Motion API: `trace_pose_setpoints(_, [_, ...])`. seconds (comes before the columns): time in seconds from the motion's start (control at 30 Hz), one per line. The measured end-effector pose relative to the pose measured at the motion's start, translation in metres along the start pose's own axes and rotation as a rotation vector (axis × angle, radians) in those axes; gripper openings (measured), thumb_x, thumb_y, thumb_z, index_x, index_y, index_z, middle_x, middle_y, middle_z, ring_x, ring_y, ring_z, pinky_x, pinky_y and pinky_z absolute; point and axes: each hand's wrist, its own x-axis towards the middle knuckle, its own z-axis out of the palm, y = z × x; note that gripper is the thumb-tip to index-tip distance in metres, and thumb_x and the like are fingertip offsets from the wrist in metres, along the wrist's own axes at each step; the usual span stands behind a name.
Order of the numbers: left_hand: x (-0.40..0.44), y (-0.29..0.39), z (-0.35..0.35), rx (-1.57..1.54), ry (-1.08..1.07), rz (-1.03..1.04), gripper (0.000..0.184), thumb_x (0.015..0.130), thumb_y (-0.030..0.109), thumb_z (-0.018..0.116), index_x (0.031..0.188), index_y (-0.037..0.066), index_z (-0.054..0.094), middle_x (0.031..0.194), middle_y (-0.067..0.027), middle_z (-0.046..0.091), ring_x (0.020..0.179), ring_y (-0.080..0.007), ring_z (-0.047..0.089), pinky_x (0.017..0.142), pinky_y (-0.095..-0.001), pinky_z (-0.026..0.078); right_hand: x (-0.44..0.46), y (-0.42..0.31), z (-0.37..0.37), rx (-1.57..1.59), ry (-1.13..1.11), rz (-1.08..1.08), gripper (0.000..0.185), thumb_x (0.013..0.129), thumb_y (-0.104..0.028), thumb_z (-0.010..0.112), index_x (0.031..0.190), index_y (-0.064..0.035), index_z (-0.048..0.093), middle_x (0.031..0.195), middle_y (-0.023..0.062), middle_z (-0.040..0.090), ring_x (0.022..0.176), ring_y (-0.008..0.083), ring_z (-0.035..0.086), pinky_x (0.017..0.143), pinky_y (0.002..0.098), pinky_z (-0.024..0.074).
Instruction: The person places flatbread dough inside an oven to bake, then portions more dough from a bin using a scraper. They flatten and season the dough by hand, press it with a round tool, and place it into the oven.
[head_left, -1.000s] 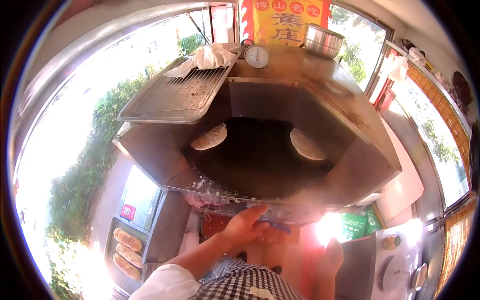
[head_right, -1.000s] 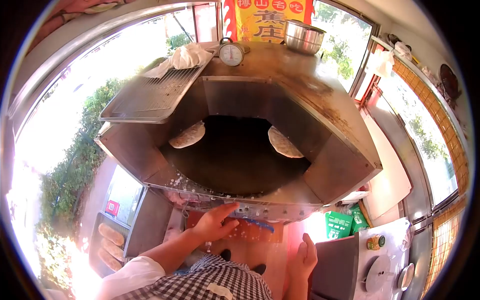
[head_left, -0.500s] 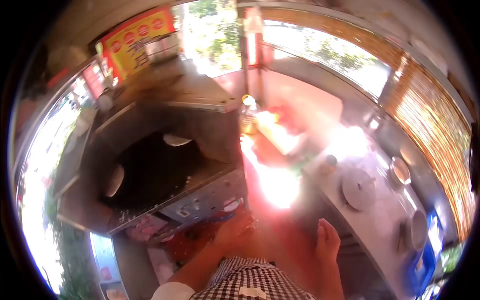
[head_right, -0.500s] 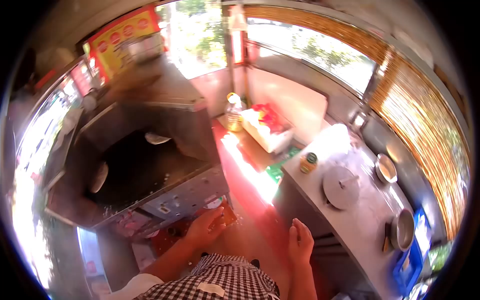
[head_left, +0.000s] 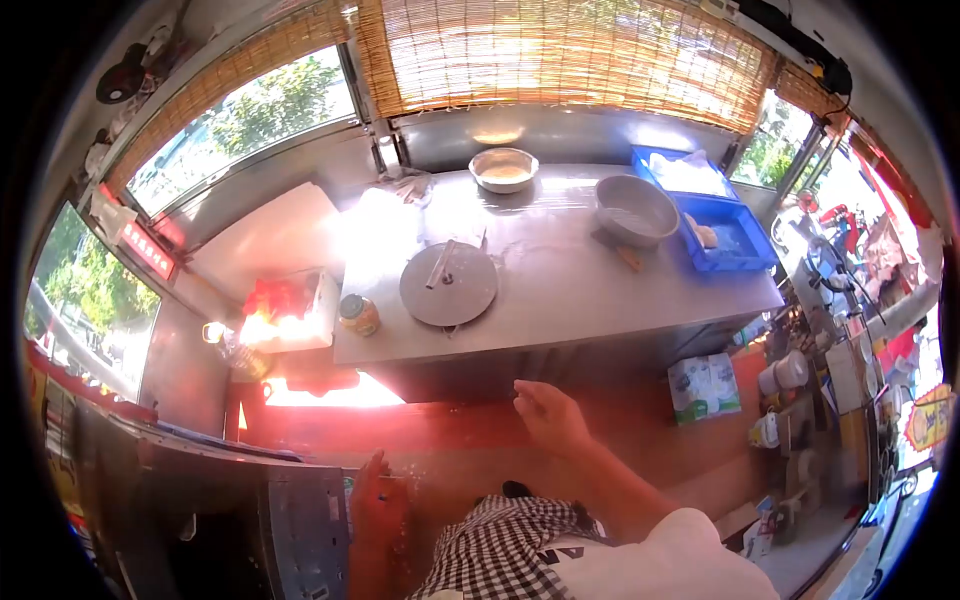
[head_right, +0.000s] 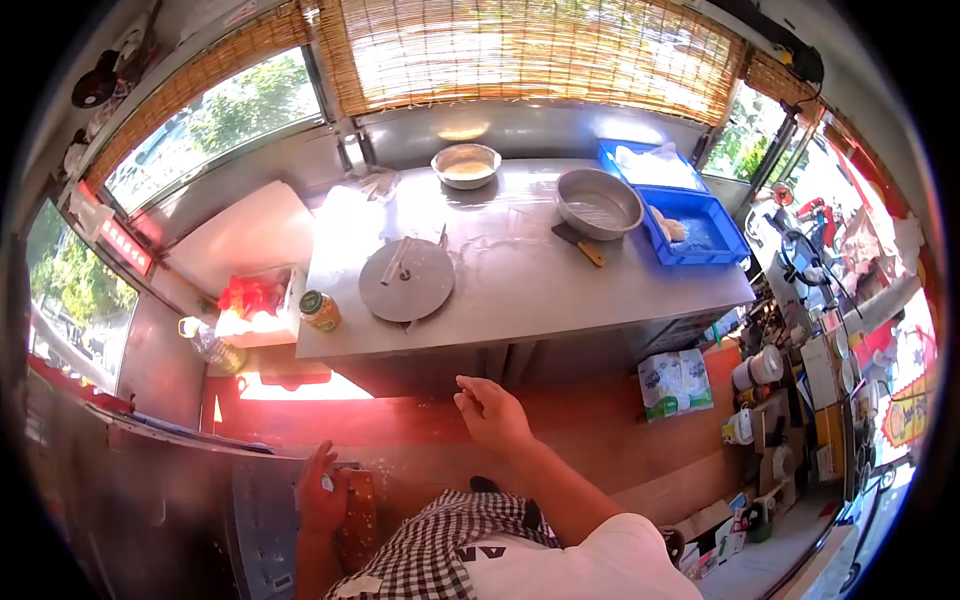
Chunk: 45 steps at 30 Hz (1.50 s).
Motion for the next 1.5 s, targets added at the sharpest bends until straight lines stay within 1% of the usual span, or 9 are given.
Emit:
trace_pose_setpoints(0.37, [0.054, 0.000, 0.047, -0.132, -0.218, 0.170, 0.057, 0.094, 0.011, 0.075, 0.147, 0.000, 0.057, 0.140, -0.0184, 0.066, 0.121, -0.0308, 0.069, 0.104, -0.0438, 0.054, -0.058, 0.011, -0.051, -0.082, 0.188, 0.270, 0.037, 0.102, -0.027, 0.068, 0.134, -0.0072, 0.070, 0.124, 0.0141, 0.073, 0.110, 0.0298, 0.072, 0.094, 0.0381, 0.0581])
trace_pose_setpoints(0.57, [0.088, 0.019, 0.088, -0.159, -0.293, 0.225, 0.056, 0.093, 0.011, 0.074, 0.147, 0.000, 0.059, 0.144, -0.0188, 0.064, 0.120, -0.0305, 0.070, 0.105, -0.0437, 0.053, -0.063, 0.032, -0.100, -0.126, 0.284, 0.266, 0.037, 0.102, -0.028, 0.068, 0.132, -0.0072, 0.070, 0.124, 0.0137, 0.074, 0.109, 0.0303, 0.072, 0.095, 0.0387, 0.0578])
trace_pose_setpoints(0.67, [0.108, 0.042, 0.120, -0.152, -0.300, 0.260, 0.055, 0.093, 0.007, 0.073, 0.145, 0.001, 0.059, 0.142, -0.0192, 0.065, 0.117, -0.0310, 0.070, 0.103, -0.0446, 0.054, -0.058, 0.059, -0.130, -0.133, 0.339, 0.255, 0.036, 0.102, -0.028, 0.067, 0.131, -0.0071, 0.071, 0.121, 0.0143, 0.074, 0.107, 0.0307, 0.072, 0.094, 0.0389, 0.0578])
trace_pose_setpoints(0.73, [0.122, 0.062, 0.143, -0.150, -0.330, 0.317, 0.062, 0.093, 0.009, 0.076, 0.151, 0.001, 0.054, 0.138, -0.0186, 0.065, 0.114, -0.0304, 0.070, 0.099, -0.0407, 0.055, -0.052, 0.073, -0.159, -0.172, 0.376, 0.211, 0.035, 0.102, -0.027, 0.067, 0.131, -0.0069, 0.071, 0.119, 0.0150, 0.074, 0.105, 0.0323, 0.072, 0.092, 0.0403, 0.0578])
trace_pose_setpoints(0.77, [0.126, 0.073, 0.159, -0.238, -0.336, 0.209, 0.060, 0.093, 0.008, 0.073, 0.149, 0.000, 0.055, 0.143, -0.0197, 0.064, 0.120, -0.0304, 0.070, 0.103, -0.0432, 0.055, -0.048, 0.076, -0.174, -0.173, 0.383, 0.222, 0.035, 0.102, -0.027, 0.067, 0.131, -0.0069, 0.071, 0.118, 0.0150, 0.074, 0.104, 0.0327, 0.072, 0.092, 0.0408, 0.0578])
trace_pose_setpoints(1.1, [0.174, 0.185, 0.283, -0.153, -0.464, 0.488, 0.058, 0.093, 0.011, 0.073, 0.147, -0.002, 0.056, 0.135, -0.0190, 0.067, 0.115, -0.0308, 0.070, 0.099, -0.0426, 0.056, -0.043, 0.140, -0.316, -0.223, 0.507, 0.215, 0.034, 0.102, -0.027, 0.064, 0.129, -0.0065, 0.071, 0.118, 0.0177, 0.073, 0.104, 0.0375, 0.071, 0.094, 0.0442, 0.0568])
trace_pose_setpoints(1.2, [0.171, 0.263, 0.283, 0.037, -0.595, 0.428, 0.058, 0.102, 0.029, 0.071, 0.149, -0.001, 0.055, 0.150, -0.0214, 0.058, 0.132, -0.0351, 0.062, 0.119, -0.0508, 0.044, -0.050, 0.161, -0.341, -0.242, 0.553, 0.264, 0.034, 0.103, -0.028, 0.064, 0.128, -0.0066, 0.071, 0.118, 0.0178, 0.073, 0.108, 0.0379, 0.070, 0.096, 0.0451, 0.0560])
trace_pose_setpoints(1.4, [0.204, 0.250, 0.343, -0.075, -0.634, 0.386, 0.049, 0.102, 0.019, 0.068, 0.145, -0.002, 0.059, 0.142, -0.0223, 0.064, 0.129, -0.0323, 0.063, 0.108, -0.0433, 0.052, -0.061, 0.191, -0.358, -0.182, 0.612, 0.375, 0.032, 0.103, -0.028, 0.063, 0.126, -0.0066, 0.071, 0.119, 0.0170, 0.073, 0.114, 0.0377, 0.068, 0.099, 0.0450, 0.0547])
trace_pose_setpoints(1.5, [0.235, 0.240, 0.367, 0.008, -0.612, 0.546, 0.047, 0.101, 0.017, 0.068, 0.144, -0.001, 0.060, 0.144, -0.0212, 0.063, 0.130, -0.0328, 0.063, 0.111, -0.0445, 0.050, -0.064, 0.202, -0.362, -0.180, 0.631, 0.386, 0.032, 0.103, -0.027, 0.063, 0.126, -0.0069, 0.071, 0.119, 0.0166, 0.073, 0.113, 0.0379, 0.068, 0.098, 0.0451, 0.0550])
